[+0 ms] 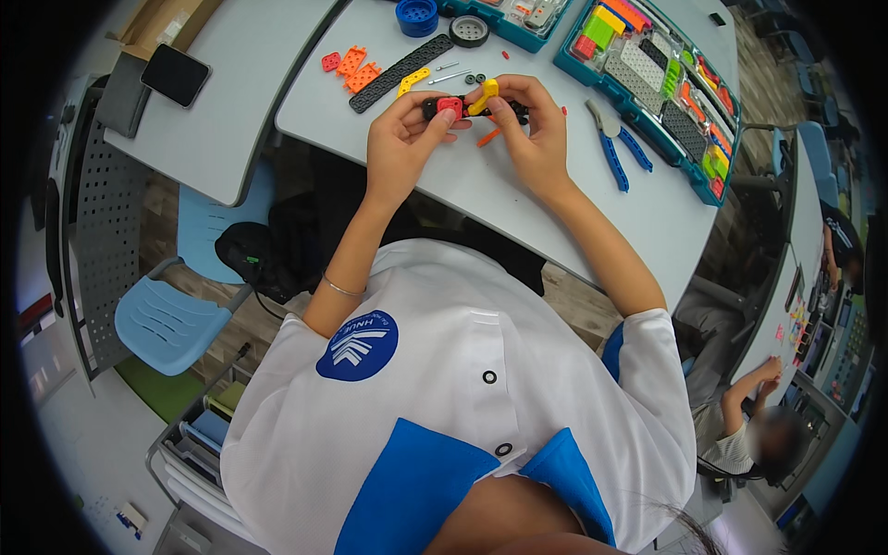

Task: The person assembles colorful plastic building blocks on a table, using pliers to cut and separate pieces. They connect various components including beams, gears, and connectors, and occasionally adjust the camera by touching their face.

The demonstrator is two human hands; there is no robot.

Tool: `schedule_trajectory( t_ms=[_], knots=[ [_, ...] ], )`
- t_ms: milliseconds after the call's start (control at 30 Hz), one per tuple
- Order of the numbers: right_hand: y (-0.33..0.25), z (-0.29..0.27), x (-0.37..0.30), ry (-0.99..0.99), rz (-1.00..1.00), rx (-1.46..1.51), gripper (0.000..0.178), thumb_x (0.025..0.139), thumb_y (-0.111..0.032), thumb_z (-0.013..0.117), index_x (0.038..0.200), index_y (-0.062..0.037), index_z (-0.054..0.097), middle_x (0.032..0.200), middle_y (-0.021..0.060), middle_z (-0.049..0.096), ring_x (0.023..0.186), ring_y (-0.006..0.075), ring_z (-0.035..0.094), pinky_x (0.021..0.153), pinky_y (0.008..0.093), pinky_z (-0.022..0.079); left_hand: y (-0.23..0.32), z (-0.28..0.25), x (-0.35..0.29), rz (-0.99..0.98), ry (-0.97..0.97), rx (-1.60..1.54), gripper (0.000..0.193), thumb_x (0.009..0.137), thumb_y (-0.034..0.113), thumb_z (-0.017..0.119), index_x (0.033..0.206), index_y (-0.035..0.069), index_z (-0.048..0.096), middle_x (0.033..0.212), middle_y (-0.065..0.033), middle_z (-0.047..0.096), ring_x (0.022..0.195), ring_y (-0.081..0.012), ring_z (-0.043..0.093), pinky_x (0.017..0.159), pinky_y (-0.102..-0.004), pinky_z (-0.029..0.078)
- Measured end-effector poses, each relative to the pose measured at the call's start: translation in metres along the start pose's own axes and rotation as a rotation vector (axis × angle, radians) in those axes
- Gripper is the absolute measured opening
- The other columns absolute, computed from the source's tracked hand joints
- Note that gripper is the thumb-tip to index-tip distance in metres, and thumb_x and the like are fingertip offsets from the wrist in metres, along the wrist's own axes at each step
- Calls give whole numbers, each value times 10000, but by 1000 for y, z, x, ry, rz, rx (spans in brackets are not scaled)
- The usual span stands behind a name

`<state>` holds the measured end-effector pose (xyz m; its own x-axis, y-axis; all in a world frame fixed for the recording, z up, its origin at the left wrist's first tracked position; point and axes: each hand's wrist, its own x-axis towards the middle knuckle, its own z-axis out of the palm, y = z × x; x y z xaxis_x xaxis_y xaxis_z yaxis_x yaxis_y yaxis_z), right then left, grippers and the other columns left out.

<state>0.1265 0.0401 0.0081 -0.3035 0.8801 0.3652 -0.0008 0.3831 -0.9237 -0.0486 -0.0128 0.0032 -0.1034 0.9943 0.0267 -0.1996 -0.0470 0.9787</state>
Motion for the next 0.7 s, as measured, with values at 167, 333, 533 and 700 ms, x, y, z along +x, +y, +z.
schedule_trajectory(
  t_ms=[167, 333, 533, 700],
  knots=[
    [3, -1, 2, -59, -21, -72, 170, 936, -94, 667, 1075, 3, 657, 1030, 99, 702, 923, 156, 659, 791, 276, 492, 1, -1, 0, 8, -2, -37, 271, 985, 119, 649, 1163, -84, 625, 1040, -156, 725, 919, -222, 738, 777, -295, 597],
    [-2, 2, 3, -35, -1, -97, 170, 912, -106, 690, 1063, -29, 673, 1009, 72, 692, 865, 136, 602, 721, 260, 440, -3, -4, 0, 30, -19, -45, 282, 982, 106, 649, 1185, -90, 635, 1046, -153, 722, 921, -217, 730, 780, -304, 599],
    [-3, -4, 7, -98, 82, -207, 193, 921, -140, 689, 1071, -21, 667, 986, 62, 691, 846, 146, 609, 707, 275, 461, -4, -6, -1, 49, -45, -46, 280, 981, 91, 645, 1192, -93, 634, 1050, -150, 718, 926, -206, 721, 794, -310, 601],
    [-7, -4, 8, -159, 51, -181, 222, 933, -173, 688, 1074, -7, 643, 896, 81, 676, 784, 176, 617, 680, 303, 482, -6, -7, -1, 74, -62, -31, 314, 921, 55, 711, 1200, -70, 637, 1047, -131, 716, 943, -174, 706, 816, -293, 592]
  ],
)
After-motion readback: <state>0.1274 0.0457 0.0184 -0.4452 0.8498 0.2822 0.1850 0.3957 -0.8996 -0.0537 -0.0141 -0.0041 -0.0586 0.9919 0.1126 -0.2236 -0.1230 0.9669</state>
